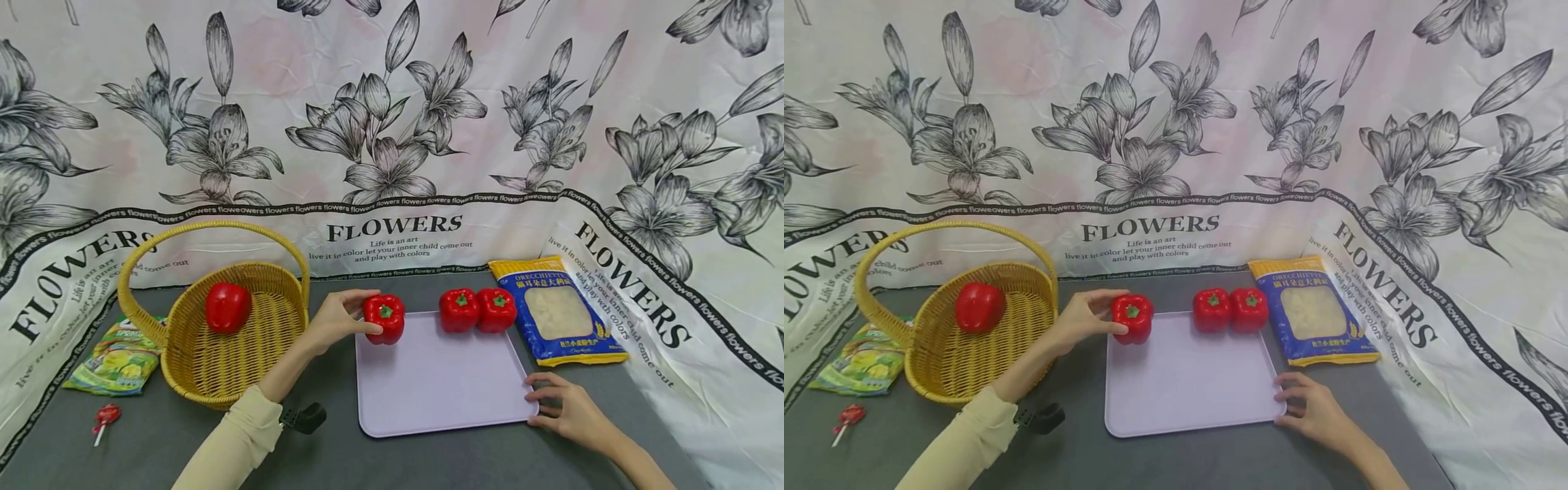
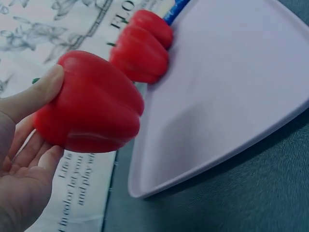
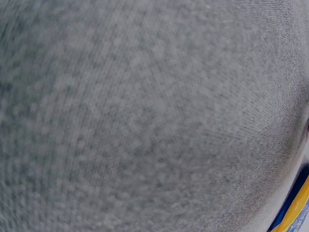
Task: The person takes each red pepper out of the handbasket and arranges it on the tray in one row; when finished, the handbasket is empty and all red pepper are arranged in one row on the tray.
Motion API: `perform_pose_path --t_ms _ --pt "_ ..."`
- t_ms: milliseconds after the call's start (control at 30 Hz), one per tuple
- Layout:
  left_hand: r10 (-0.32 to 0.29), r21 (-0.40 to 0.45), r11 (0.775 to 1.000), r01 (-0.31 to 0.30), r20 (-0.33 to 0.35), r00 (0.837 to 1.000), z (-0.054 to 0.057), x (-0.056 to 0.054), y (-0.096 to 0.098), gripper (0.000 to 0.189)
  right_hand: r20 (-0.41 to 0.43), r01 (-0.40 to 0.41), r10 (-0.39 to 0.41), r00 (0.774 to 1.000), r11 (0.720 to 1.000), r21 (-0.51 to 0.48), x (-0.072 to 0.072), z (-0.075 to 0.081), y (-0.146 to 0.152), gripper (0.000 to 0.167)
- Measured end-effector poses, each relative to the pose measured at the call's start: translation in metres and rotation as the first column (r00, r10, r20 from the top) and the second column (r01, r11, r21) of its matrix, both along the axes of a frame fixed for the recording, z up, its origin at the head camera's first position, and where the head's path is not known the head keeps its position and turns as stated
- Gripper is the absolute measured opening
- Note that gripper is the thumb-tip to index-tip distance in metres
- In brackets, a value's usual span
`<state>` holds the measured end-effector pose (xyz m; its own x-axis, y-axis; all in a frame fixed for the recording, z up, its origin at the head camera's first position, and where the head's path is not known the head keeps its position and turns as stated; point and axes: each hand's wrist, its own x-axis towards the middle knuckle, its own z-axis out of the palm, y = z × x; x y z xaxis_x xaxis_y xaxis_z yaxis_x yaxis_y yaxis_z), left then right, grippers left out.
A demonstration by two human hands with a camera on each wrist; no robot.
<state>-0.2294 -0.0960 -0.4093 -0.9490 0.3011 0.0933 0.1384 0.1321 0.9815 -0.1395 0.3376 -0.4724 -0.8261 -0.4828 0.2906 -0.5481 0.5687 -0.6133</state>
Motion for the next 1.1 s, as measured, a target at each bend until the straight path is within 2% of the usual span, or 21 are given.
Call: perform_pose_path --t_ms 167,367,533,733,933,1100 --pt "0.052 0.013 0.999 -0.053 0.032 0.998 -0.012 -0.014 0.014 0.057 0.017 0.011 -0.011 1.000 1.000 0.007 0.000 0.002 0.002 0.028" --pt "0.082 0.041 0.996 -0.084 0.045 0.996 -0.019 -0.027 0.031 0.055 0.002 0.014 -0.014 1.000 1.000 0.007 -0.002 -0.001 0.005 0.029" --pt "0.065 0.080 0.994 -0.069 0.051 0.997 -0.022 -0.035 0.045 0.056 -0.013 0.011 -0.011 1.000 1.000 -0.003 -0.004 -0.004 0.006 0.030" --pt "0.038 0.058 0.998 -0.041 0.045 0.998 -0.024 -0.044 0.058 0.057 0.008 0.015 -0.015 1.000 1.000 0.002 -0.005 0.001 0.004 0.029" --pt "0.007 0.050 0.999 -0.008 0.024 1.000 -0.029 -0.048 0.067 0.059 0.018 0.028 -0.028 0.999 1.000 0.002 -0.004 0.001 0.004 0.029" --pt "-0.003 0.049 0.999 0.002 0.025 1.000 -0.035 -0.049 0.074 0.061 0.016 0.009 -0.009 1.000 1.000 -0.014 -0.001 -0.003 0.004 0.029"
